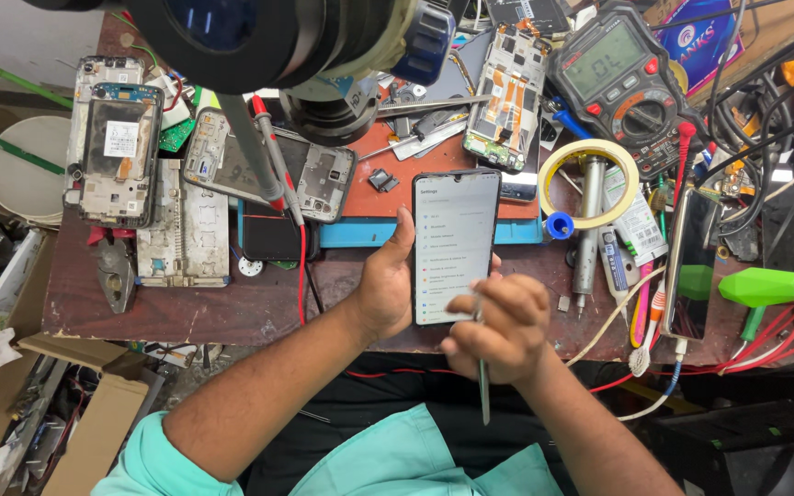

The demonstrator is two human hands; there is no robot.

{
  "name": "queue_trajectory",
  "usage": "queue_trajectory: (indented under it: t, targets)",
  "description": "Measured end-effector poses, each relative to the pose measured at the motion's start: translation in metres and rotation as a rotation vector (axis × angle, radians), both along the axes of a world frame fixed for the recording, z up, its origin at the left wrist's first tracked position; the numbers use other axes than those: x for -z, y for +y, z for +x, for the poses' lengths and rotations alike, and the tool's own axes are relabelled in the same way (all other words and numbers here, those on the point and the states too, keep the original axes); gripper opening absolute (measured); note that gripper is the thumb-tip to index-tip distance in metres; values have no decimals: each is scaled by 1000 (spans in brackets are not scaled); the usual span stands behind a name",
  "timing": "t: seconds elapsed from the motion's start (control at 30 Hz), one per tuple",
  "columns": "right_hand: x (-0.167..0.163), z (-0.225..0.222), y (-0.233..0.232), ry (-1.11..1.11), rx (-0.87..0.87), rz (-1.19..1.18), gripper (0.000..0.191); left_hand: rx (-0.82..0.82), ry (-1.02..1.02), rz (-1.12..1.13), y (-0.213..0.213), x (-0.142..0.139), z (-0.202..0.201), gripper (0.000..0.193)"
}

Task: The person cleans a small electronic component with a cloth and tweezers, then tests a smartphone by navigating its screen and making a call. They then handle a blue phone case, using a tool to adjust it before placing the phone inside.

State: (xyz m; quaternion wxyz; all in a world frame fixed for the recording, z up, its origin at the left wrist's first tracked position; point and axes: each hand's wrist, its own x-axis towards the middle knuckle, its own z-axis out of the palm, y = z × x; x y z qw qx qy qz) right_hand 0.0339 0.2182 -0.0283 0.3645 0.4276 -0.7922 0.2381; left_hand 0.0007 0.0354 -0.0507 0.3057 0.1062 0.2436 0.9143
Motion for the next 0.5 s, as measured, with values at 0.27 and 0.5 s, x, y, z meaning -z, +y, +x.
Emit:
queue_trajectory:
  t: [0.27, 0.5]
  targets:
    - [2, 1, 2, -39, 97, -102, 28, -18, 31, -14, -1, -5, 0, 88]
    - [5, 2, 2, 17, -7, 2, 28, -15, 36, -12, -1, 1, 0, 88]
